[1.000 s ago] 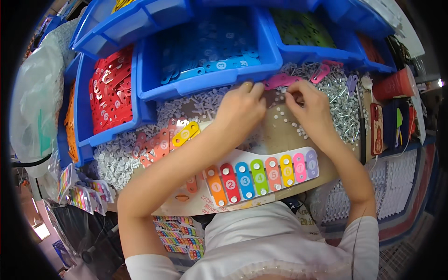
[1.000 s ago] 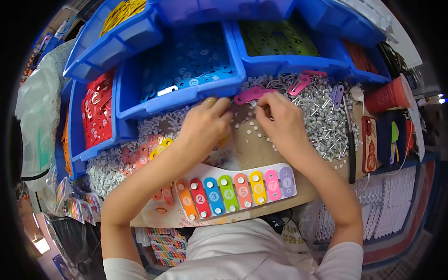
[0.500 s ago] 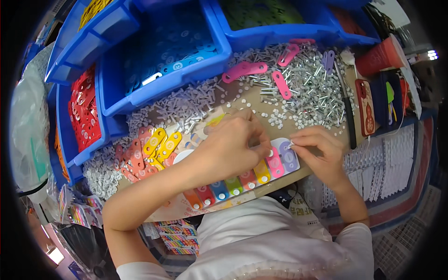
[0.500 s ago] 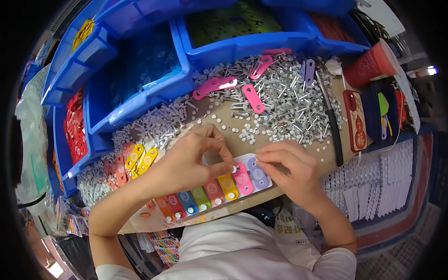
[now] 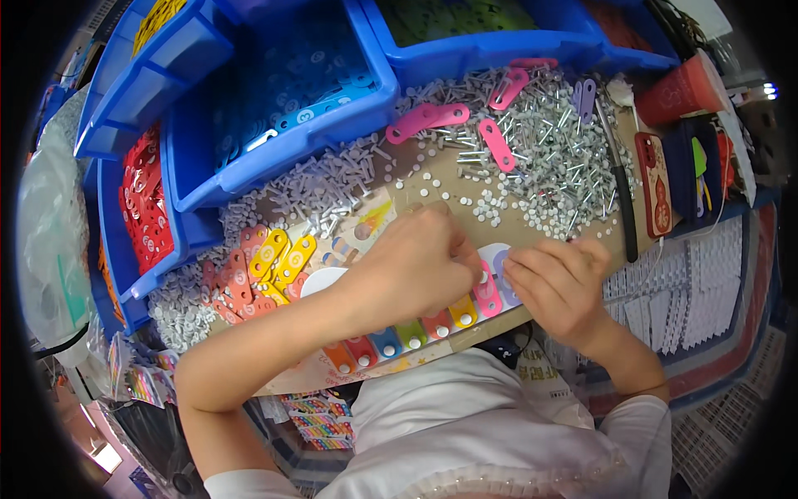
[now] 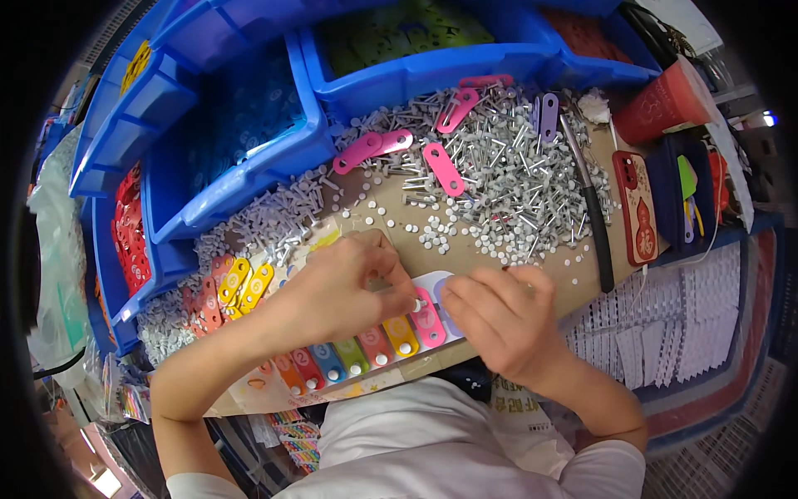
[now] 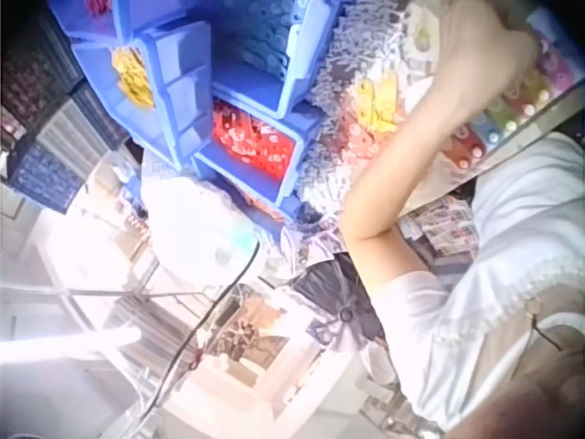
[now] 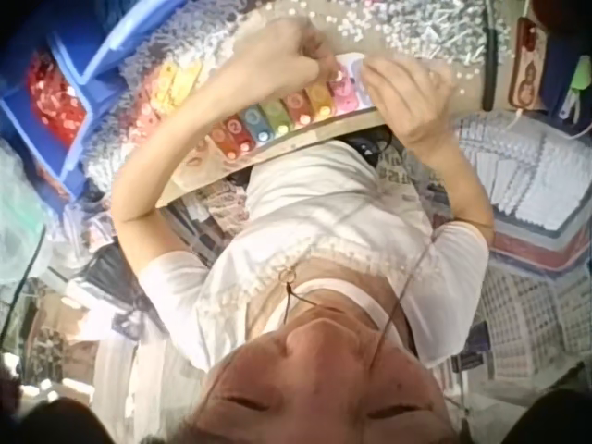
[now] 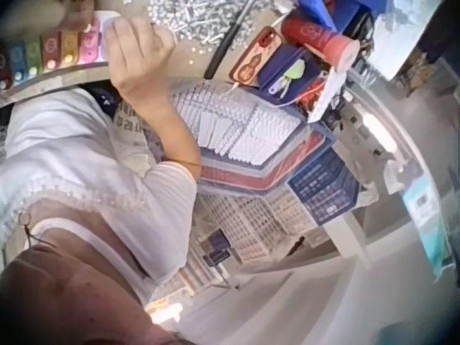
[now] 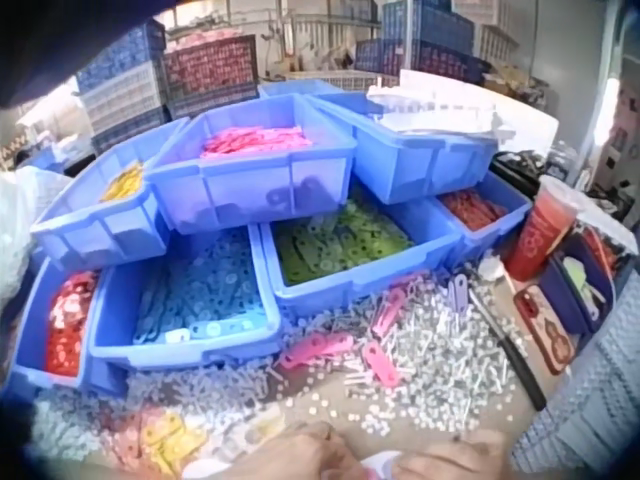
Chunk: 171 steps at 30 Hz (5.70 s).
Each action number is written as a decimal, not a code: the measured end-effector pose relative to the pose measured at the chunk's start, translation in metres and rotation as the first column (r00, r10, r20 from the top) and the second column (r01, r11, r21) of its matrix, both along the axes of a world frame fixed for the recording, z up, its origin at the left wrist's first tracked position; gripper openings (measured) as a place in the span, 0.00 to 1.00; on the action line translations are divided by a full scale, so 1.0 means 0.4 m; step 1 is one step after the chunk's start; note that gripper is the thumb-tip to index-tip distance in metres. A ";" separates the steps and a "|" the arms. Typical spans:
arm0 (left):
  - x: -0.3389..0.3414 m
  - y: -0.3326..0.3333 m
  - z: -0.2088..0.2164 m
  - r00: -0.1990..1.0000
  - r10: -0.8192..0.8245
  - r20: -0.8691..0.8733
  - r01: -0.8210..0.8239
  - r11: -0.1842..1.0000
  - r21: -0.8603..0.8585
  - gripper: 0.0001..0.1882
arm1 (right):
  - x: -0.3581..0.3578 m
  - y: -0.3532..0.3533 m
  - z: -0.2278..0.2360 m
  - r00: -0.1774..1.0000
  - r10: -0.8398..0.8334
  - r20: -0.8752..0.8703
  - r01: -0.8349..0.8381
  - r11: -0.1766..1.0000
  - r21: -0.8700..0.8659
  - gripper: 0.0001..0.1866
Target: Assembling a toy xylophone by attaching colored keys to a white plastic base and securing them with pins.
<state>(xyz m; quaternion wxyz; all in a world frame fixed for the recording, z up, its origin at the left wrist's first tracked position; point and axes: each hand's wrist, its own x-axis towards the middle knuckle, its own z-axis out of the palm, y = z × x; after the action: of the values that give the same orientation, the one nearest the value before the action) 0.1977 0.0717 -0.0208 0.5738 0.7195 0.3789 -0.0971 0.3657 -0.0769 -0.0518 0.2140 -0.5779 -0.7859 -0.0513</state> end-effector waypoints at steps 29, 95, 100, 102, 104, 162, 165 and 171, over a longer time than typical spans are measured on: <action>-0.139 0.020 -0.023 0.971 -0.117 0.210 -0.057 0.734 0.676 0.05 | -0.102 0.411 -0.092 0.995 -0.007 -0.105 -0.022 0.961 -0.275 0.09; -0.412 -0.069 -0.053 0.812 0.581 -0.058 -0.579 0.789 -0.205 0.19 | -0.007 -0.037 0.126 0.214 -0.817 -0.535 -0.109 0.525 -0.844 0.17; -0.393 -0.057 -0.053 0.819 0.571 -0.058 -0.572 0.803 -0.168 0.11 | -0.065 -0.091 0.160 0.185 -0.809 -0.557 -0.145 0.539 -0.830 0.14; -0.395 -0.057 -0.048 0.828 0.558 -0.059 -0.558 0.808 -0.188 0.11 | -0.078 -0.094 0.163 0.315 -0.721 -0.617 -0.023 0.644 -0.765 0.13; -0.398 -0.059 -0.052 0.835 0.546 -0.063 -0.548 0.820 -0.164 0.12 | -0.075 -0.075 0.152 0.692 -0.663 -0.287 0.099 0.481 -0.871 0.11; -0.404 -0.200 -0.158 0.968 -0.141 0.206 -0.086 0.587 0.805 0.49 | -0.279 -0.095 0.138 0.942 0.022 -0.335 -0.269 0.644 -0.716 0.10; -0.405 -0.205 -0.150 0.970 -0.147 0.191 -0.068 0.592 0.803 0.50 | -0.271 -0.126 0.107 0.975 0.139 -0.175 -0.216 0.786 -0.579 0.10; -0.400 -0.206 -0.104 0.981 -0.172 0.085 0.042 0.626 0.779 0.54 | -0.237 -0.146 0.104 0.942 -0.186 -0.278 -0.075 0.694 -0.716 0.10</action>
<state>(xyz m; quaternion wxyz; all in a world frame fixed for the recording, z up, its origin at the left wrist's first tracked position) 0.0379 -0.0107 -0.0624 0.2302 0.9222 0.2956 0.0955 0.2709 -0.1351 -0.0101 0.0979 -0.6392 -0.6777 0.3500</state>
